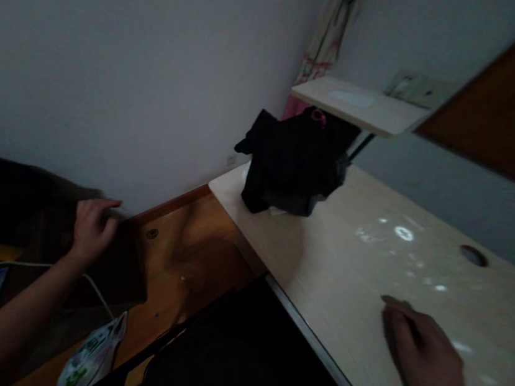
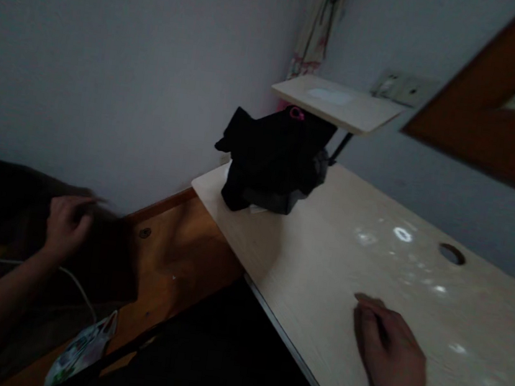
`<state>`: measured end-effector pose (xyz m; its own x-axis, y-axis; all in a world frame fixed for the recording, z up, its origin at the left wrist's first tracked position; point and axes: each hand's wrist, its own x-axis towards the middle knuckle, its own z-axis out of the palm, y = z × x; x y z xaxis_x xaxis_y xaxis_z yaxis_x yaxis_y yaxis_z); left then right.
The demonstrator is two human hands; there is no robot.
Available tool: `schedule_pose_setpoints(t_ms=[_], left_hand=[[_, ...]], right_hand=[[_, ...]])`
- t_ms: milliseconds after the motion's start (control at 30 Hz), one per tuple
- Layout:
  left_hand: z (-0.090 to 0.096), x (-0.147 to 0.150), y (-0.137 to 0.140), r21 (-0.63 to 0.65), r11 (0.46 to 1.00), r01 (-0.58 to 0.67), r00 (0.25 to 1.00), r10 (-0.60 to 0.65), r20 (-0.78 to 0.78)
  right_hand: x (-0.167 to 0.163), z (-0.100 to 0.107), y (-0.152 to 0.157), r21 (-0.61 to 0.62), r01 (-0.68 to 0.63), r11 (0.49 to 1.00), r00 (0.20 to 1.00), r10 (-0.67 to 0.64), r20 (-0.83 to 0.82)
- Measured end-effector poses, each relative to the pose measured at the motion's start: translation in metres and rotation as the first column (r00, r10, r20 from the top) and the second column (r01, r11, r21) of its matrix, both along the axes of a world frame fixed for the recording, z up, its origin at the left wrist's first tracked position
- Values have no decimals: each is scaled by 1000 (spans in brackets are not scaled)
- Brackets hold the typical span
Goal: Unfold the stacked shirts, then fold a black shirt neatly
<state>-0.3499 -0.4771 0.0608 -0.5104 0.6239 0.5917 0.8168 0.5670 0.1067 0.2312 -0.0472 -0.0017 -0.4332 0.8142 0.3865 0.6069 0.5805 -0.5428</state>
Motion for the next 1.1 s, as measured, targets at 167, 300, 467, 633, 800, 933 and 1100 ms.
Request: schedule_pose_setpoints(t_ms=[167, 300, 467, 633, 800, 933, 1100], left_hand=[[1, 65, 158, 72, 773, 630, 775, -632, 15], [-6, 135, 270, 165, 609, 776, 615, -788, 19], [-26, 224, 377, 136, 404, 905, 378, -908, 183], [-46, 271, 427, 167, 337, 927, 287, -921, 263], [-56, 266, 430, 183, 417, 890, 344, -879, 330], [-57, 262, 429, 176, 439, 881, 365, -868, 338], [-56, 265, 431, 141, 411, 901, 362, -890, 277]], right_hand=[[3, 5, 6, -59, 3, 998, 996, -8, -85], [3, 15, 2, -71, 41, 997, 983, -53, -177], [6, 23, 3, -80, 87, 993, 967, -104, -234], [8, 22, 6, -80, 91, 993, 954, -110, -279], [9, 21, 7, -74, 91, 993, 951, -109, -288], [10, 20, 2, -86, 110, 990, 956, -129, -264], [16, 19, -17, -111, 141, 984, 959, -164, -231]])
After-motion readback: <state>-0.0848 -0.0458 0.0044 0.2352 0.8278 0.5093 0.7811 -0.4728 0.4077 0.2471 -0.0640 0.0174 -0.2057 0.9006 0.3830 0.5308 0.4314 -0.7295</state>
